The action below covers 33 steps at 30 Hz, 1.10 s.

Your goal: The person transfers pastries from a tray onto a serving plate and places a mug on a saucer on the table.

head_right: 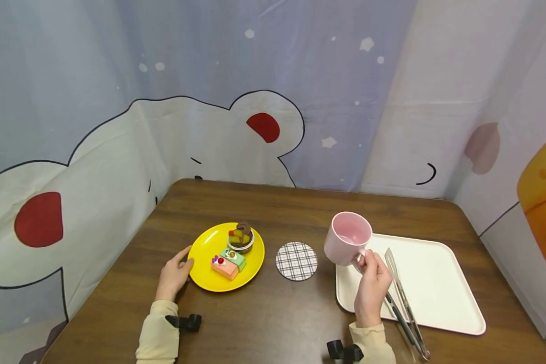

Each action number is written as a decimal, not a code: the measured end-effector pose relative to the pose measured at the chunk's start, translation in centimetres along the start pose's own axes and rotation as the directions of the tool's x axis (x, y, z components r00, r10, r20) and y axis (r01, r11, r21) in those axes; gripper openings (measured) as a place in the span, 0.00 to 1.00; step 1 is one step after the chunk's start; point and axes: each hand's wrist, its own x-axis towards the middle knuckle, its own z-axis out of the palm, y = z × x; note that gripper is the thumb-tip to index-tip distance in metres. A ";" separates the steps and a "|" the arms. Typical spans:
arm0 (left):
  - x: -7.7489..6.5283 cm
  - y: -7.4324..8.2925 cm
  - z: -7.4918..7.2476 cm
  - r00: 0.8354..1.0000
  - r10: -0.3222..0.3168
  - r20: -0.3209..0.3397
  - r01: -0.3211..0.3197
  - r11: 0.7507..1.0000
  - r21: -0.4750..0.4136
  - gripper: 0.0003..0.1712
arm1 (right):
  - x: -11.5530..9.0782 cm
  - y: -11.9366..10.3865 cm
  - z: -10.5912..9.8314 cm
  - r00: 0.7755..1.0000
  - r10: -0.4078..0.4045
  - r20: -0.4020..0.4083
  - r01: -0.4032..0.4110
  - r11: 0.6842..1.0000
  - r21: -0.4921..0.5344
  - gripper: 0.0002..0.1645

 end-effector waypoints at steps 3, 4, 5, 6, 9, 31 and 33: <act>-0.1 0.0 -0.1 1.000 0.012 -0.007 -0.012 1.000 -0.007 0.29 | -0.4 0.4 0.9 0.999 0.001 0.032 0.000 1.000 -0.023 0.23; -0.1 0.1 -0.2 1.000 0.016 -0.007 -0.016 1.000 -0.010 0.29 | -0.5 0.6 1.2 0.999 0.003 0.041 -0.002 1.000 -0.029 0.23; -0.1 0.0 -0.2 1.000 0.018 -0.006 -0.018 1.000 -0.014 0.29 | -0.6 0.8 1.5 0.999 0.007 0.052 -0.005 0.999 -0.037 0.23; -0.2 0.0 -0.2 1.000 0.020 -0.006 -0.020 1.000 -0.014 0.29 | -0.8 0.9 1.8 0.998 0.013 0.060 -0.011 0.999 -0.044 0.23; -0.2 0.1 -0.2 1.000 0.022 -0.003 -0.022 1.000 -0.019 0.29 | -1.1 1.3 2.5 0.996 0.031 0.085 -0.026 0.998 -0.064 0.23; -0.4 0.3 -0.1 1.000 0.013 -0.011 -0.013 1.000 -0.026 0.29 | -1.1 5.8 4.5 0.976 0.173 0.136 -0.150 0.975 -0.161 0.26; -0.3 0.2 -0.1 1.000 0.011 -0.013 -0.011 1.000 -0.027 0.29 | -0.9 6.3 4.6 0.969 0.213 0.123 -0.193 0.968 -0.159 0.27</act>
